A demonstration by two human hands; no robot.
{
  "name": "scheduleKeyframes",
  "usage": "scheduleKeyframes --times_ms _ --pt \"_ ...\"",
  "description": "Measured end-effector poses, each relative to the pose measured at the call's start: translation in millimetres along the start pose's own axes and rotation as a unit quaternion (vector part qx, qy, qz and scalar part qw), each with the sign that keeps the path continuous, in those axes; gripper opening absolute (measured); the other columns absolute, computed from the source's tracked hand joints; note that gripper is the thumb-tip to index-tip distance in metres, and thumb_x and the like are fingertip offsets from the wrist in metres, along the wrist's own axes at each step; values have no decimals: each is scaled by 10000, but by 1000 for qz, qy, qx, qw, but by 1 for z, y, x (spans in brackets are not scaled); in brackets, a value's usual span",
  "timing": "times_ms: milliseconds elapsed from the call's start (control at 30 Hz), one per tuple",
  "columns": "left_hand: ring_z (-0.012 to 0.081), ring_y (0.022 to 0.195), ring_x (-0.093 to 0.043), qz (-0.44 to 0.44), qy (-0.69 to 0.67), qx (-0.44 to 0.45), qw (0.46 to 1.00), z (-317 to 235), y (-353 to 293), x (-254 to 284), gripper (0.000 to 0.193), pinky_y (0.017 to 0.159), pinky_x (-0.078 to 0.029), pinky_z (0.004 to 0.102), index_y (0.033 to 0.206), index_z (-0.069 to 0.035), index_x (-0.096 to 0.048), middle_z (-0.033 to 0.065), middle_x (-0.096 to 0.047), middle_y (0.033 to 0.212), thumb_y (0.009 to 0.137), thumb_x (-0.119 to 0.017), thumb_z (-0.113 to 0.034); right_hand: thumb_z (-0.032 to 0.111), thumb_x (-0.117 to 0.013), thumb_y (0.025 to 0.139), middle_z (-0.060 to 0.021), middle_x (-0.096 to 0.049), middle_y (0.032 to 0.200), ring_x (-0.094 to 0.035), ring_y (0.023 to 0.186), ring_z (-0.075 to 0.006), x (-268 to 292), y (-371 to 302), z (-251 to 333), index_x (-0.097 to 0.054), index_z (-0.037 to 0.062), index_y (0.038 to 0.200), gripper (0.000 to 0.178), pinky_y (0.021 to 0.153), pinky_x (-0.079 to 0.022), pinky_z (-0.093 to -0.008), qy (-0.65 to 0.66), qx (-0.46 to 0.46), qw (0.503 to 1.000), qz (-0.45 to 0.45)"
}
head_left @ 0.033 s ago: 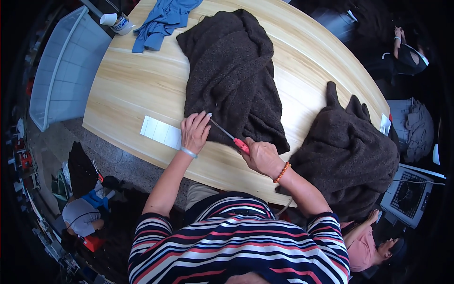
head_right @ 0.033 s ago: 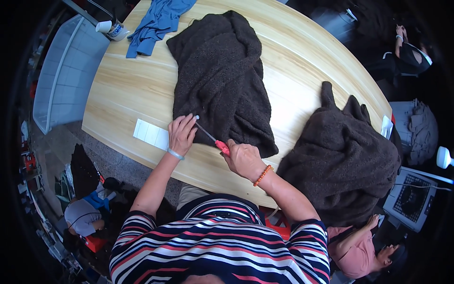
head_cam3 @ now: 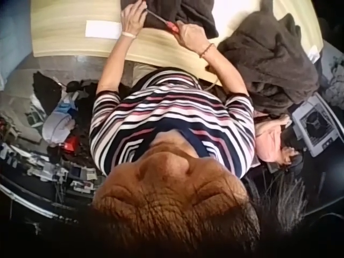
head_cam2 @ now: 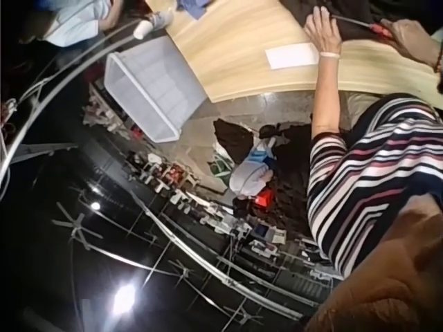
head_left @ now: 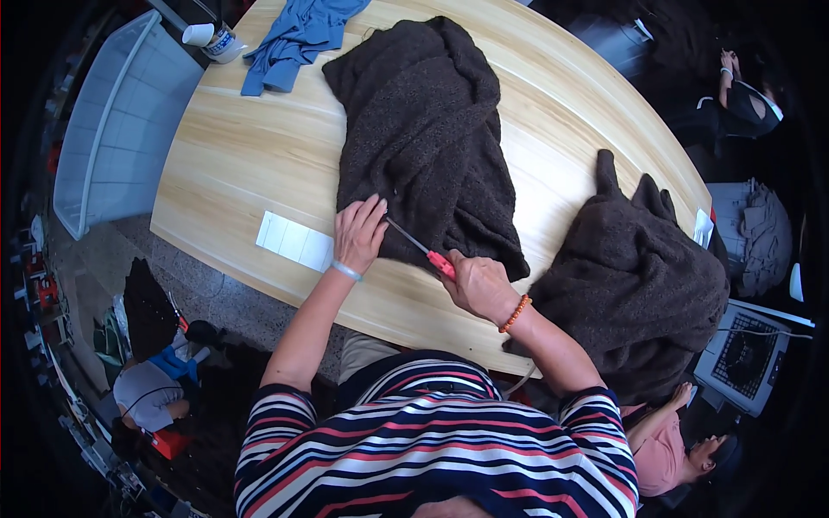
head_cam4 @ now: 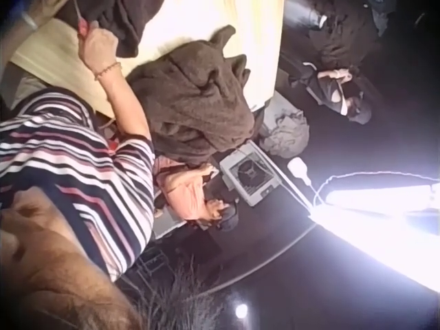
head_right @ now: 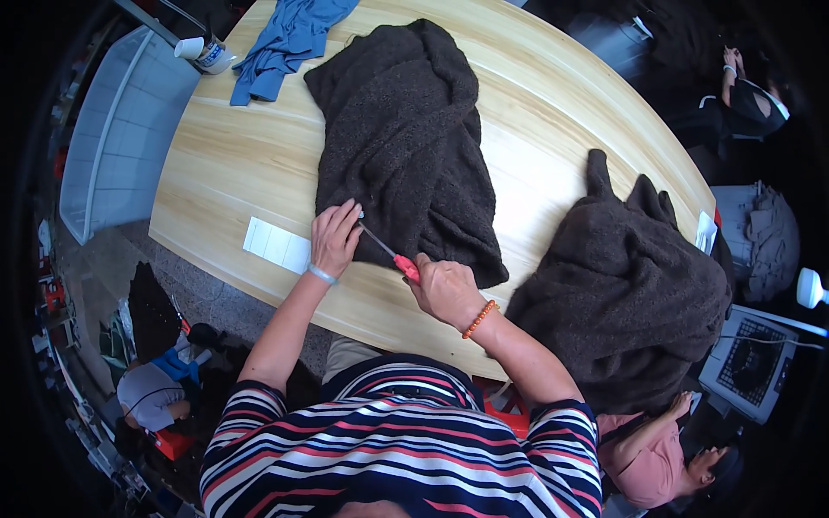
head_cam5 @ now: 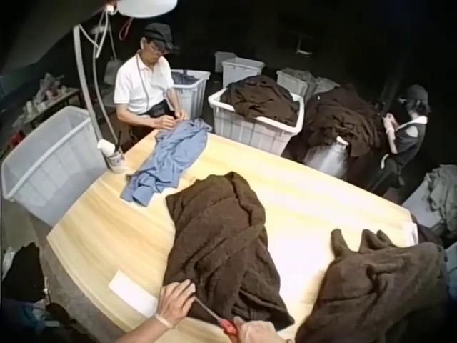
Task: Trimming excess threads and loose fabric from dark knit sweaters using scissors.
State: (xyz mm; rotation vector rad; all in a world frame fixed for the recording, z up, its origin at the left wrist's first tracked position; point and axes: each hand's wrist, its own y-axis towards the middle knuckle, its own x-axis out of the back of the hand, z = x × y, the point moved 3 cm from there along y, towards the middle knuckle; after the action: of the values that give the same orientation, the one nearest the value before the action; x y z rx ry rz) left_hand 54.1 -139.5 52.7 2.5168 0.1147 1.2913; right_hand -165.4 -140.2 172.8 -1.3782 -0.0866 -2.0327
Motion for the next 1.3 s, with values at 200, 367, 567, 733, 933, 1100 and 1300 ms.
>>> scheduleKeyframes --times_ms 200,367,567,733,933,1100,1300 --pt "305 1100 -513 47 35 -44 997 25 10 -22 355 929 -388 409 1168 -99 -649 68 -561 1341 813 -653 -113 296 -590 886 -207 -639 654 -664 639 -362 -2 -3 -5 -586 2 901 294 580 -536 -453 -20 -22 999 37" --pt "288 1084 -520 60 -10 -61 996 15 19 -19 381 888 -393 410 1185 -113 -635 77 -598 1229 805 -652 -99 286 -594 889 -210 -627 639 -649 607 -373 4 3 -9 -577 5 950 288 566 -530 -453 12 -37 999 14" --pt "278 971 -514 48 3 -16 999 17 41 -36 309 806 -392 404 1118 -90 -623 73 -539 1075 810 -628 -68 282 -592 888 -205 -632 640 -655 609 -367 7 12 -8 -593 11 940 276 559 -532 -444 -17 -69 997 18" --pt "305 1086 -503 100 -14 -52 994 20 32 -33 386 913 -387 423 1183 -84 -606 97 -539 1176 804 -573 -22 309 -591 884 -212 -650 683 -667 666 -377 5 3 -9 -613 3 931 310 616 -542 -457 2 -41 997 61" --pt "338 1333 -362 166 15 -55 984 17 0 -20 640 1102 -282 457 1407 -64 -432 123 -416 1441 818 -650 -188 330 -605 874 -218 -677 798 -680 791 -361 -5 3 7 -634 -3 945 342 705 -540 -443 24 -29 985 167" --pt "327 1250 -424 158 79 -61 982 23 -9 -11 592 1032 -339 456 1371 -127 -486 117 -467 1350 806 -664 -134 313 -626 862 -211 -655 715 -664 703 -381 -4 -18 -19 -580 27 1004 323 641 -522 -481 96 -67 993 28" --pt "295 1090 -522 143 326 69 932 118 0 59 542 857 -416 418 1278 -201 -593 101 -541 1220 773 -600 -6 299 -608 901 -221 -644 725 -648 726 -411 24 -68 -84 -572 68 1031 268 681 -505 -507 125 -229 960 -97"
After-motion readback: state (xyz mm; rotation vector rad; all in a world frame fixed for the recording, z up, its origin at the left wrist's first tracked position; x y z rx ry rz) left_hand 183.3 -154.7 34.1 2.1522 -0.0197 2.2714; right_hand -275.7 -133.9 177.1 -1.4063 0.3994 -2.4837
